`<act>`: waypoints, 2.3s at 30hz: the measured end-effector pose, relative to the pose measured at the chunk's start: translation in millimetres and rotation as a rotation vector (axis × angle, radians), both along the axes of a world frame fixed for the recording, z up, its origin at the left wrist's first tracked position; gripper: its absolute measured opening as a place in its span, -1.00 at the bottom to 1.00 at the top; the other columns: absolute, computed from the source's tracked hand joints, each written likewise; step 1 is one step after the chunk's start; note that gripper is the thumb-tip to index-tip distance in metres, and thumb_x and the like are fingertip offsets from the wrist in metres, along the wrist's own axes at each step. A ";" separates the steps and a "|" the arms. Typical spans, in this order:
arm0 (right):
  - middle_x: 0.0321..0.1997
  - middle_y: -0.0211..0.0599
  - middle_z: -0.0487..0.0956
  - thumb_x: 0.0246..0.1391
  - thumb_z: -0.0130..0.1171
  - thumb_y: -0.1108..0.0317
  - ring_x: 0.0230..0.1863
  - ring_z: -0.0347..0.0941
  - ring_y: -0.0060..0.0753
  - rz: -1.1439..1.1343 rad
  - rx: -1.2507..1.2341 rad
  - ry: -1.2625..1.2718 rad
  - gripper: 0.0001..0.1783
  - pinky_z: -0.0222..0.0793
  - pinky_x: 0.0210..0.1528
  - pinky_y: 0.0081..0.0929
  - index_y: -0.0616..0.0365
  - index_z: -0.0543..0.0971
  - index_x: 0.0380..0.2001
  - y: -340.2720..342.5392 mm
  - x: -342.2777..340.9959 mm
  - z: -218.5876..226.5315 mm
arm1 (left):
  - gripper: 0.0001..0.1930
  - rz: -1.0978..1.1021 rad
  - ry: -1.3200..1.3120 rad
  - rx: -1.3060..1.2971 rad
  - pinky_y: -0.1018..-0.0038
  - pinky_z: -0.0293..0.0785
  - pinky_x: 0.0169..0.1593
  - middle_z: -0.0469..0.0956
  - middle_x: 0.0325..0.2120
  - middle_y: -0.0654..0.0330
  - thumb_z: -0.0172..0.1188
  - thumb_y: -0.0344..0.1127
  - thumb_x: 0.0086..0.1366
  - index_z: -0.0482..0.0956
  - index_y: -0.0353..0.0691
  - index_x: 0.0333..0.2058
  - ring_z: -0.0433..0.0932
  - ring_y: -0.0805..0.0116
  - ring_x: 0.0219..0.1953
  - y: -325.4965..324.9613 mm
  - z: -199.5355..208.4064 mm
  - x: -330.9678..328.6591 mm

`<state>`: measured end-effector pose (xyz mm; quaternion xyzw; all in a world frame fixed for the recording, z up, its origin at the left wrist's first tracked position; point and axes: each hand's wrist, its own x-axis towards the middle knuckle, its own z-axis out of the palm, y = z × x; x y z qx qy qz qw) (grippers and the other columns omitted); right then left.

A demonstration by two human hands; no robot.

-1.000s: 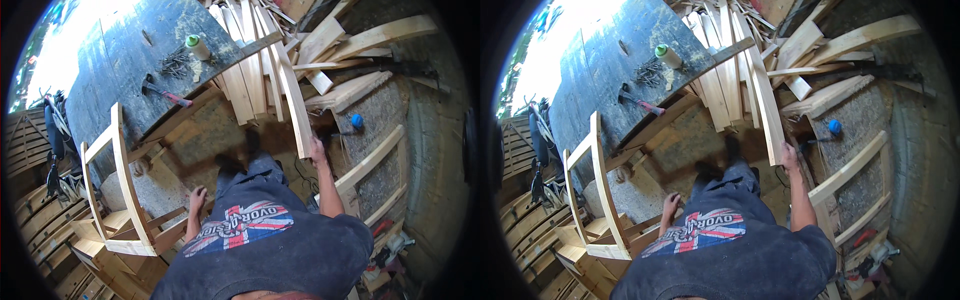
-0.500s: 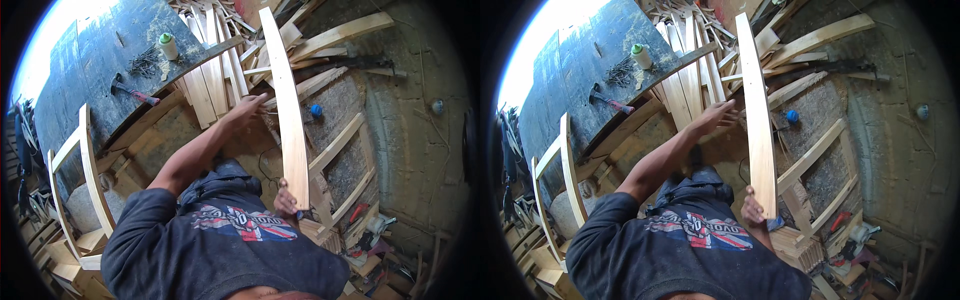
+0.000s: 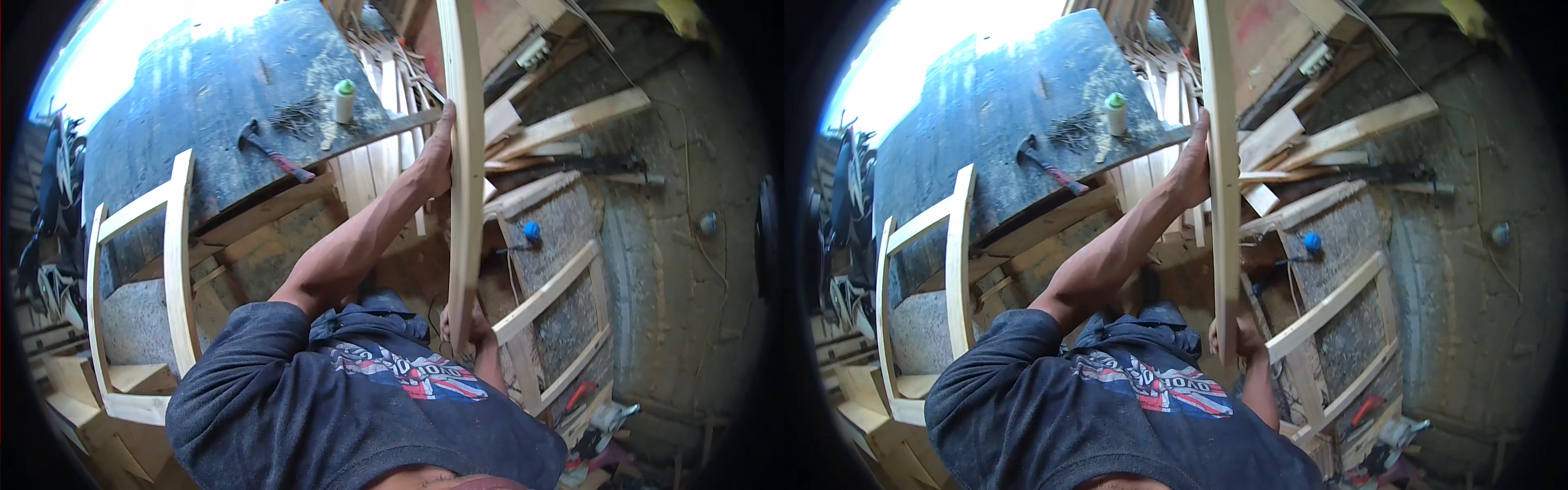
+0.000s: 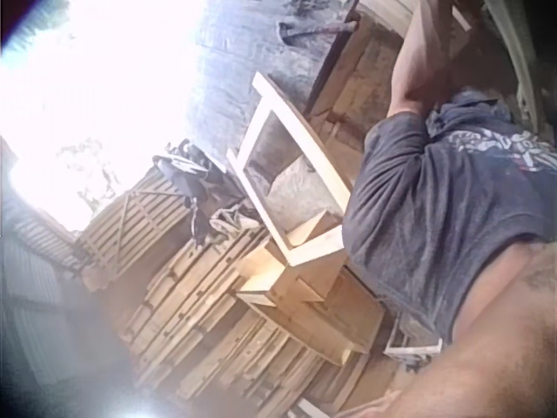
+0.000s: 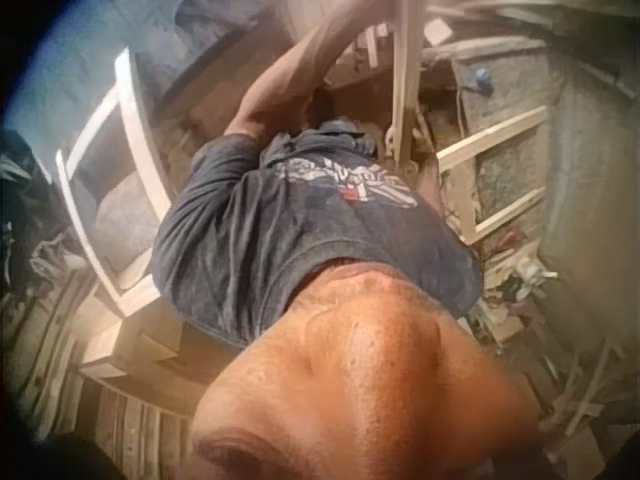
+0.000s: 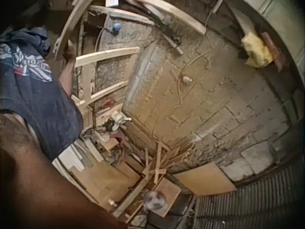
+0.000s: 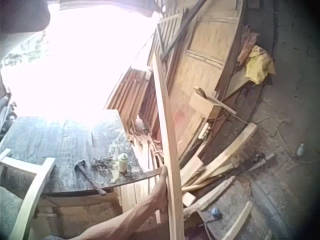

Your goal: Assembling a rectangular wooden frame by applying glue to the joints and hammering nails to secure the structure.

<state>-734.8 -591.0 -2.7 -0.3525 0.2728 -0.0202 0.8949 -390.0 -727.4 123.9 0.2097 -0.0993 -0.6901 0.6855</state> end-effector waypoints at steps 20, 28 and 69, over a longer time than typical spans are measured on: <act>-0.13 -0.24 0.64 0.06 0.41 0.35 -0.16 0.57 -0.53 0.019 -1.070 -0.514 -0.57 0.51 -0.09 -0.52 0.29 0.50 -0.06 33.5 460.8 222.7 | -0.54 0.412 -1.082 0.059 0.43 0.46 0.00 0.61 -0.16 0.10 0.26 -0.12 0.29 0.50 -0.39 0.00 0.59 0.34 -0.12 302.4 -48.2 239.8; -0.39 -0.29 0.67 0.01 0.32 0.42 -0.31 0.60 -0.54 0.174 -1.258 -0.113 -0.71 0.51 -0.26 -0.44 0.22 0.59 -0.16 107.7 465.6 -10.0 | 0.05 1.345 -1.604 0.323 0.14 0.27 0.27 0.14 0.29 -0.19 0.54 0.02 -0.02 0.08 -0.37 0.27 0.28 -0.09 0.24 334.4 4.4 196.1; 0.01 -0.02 0.55 0.11 0.32 0.42 0.09 0.51 -0.09 0.474 -0.214 -0.896 -0.30 0.44 0.20 -0.08 0.27 0.22 0.24 -8.4 563.5 182.4 | -0.13 1.274 -1.472 0.853 0.32 0.35 0.20 0.47 0.02 0.04 0.54 -0.08 0.02 0.23 -0.22 0.20 0.46 0.22 0.11 331.9 -53.9 152.6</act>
